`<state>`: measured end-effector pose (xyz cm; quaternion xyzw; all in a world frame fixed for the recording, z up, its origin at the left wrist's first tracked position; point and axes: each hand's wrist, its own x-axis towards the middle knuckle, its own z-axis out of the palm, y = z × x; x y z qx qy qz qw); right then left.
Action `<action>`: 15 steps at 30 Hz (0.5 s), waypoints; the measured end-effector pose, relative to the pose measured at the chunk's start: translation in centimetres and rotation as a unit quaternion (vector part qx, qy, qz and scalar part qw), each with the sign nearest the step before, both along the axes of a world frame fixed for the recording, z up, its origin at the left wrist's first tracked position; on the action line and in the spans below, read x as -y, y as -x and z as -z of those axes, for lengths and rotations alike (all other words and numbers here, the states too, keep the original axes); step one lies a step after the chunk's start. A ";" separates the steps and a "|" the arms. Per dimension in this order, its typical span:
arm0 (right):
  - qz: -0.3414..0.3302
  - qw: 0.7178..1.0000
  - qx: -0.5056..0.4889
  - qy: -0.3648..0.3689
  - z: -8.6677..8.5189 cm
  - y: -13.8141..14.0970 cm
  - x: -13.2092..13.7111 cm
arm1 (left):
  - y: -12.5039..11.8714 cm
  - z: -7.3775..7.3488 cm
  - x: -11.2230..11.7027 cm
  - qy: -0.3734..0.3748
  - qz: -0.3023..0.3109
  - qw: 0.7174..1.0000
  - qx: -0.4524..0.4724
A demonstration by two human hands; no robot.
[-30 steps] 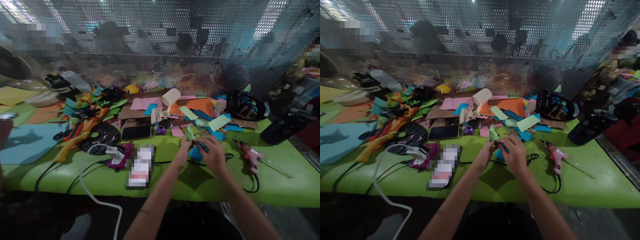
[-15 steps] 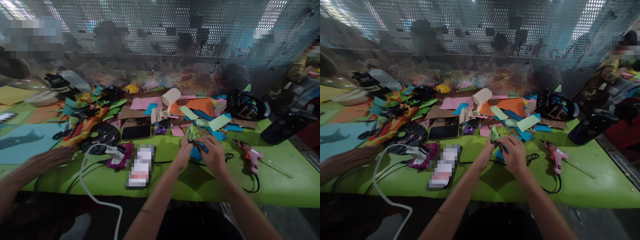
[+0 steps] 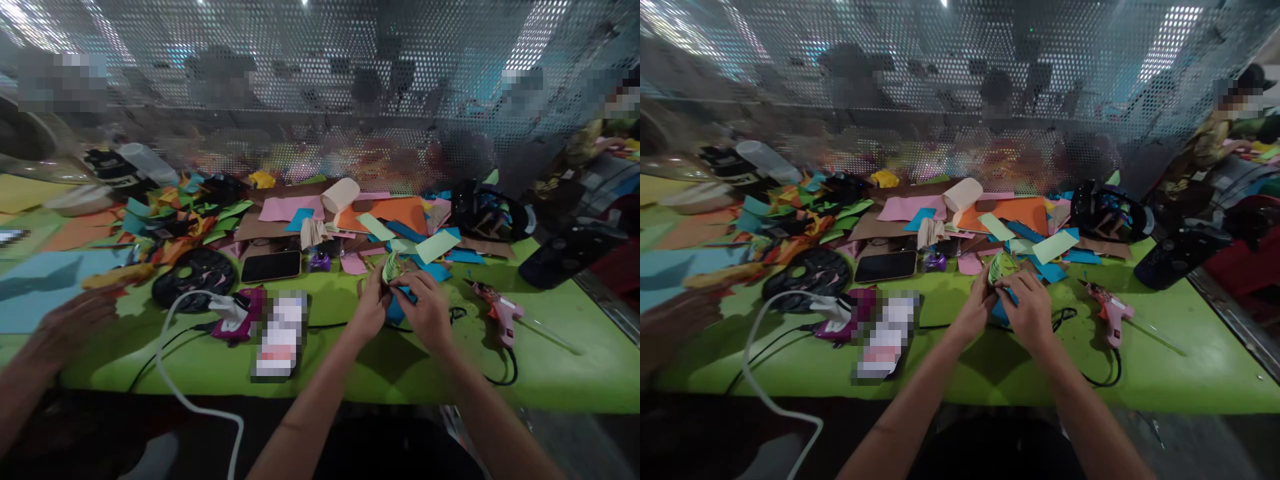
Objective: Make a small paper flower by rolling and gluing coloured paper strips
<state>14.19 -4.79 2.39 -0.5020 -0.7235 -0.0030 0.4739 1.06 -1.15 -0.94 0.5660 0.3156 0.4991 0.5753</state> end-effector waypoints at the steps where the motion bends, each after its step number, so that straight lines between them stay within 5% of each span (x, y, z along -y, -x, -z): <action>1: -0.001 1.000 -0.003 0.001 0.0 0.0 0.0 | 0.0 0.0 0.1 -0.001 0.000 1.000 0.005; 7: -0.015 1.000 -0.003 -0.001 -0.2 0.2 0.2 | -0.2 -0.8 0.5 -0.006 -0.022 1.000 -0.003; 15: -0.046 0.999 -0.022 0.017 -0.1 0.0 0.2 | -0.7 0.0 -0.2 0.146 0.007 0.984 0.102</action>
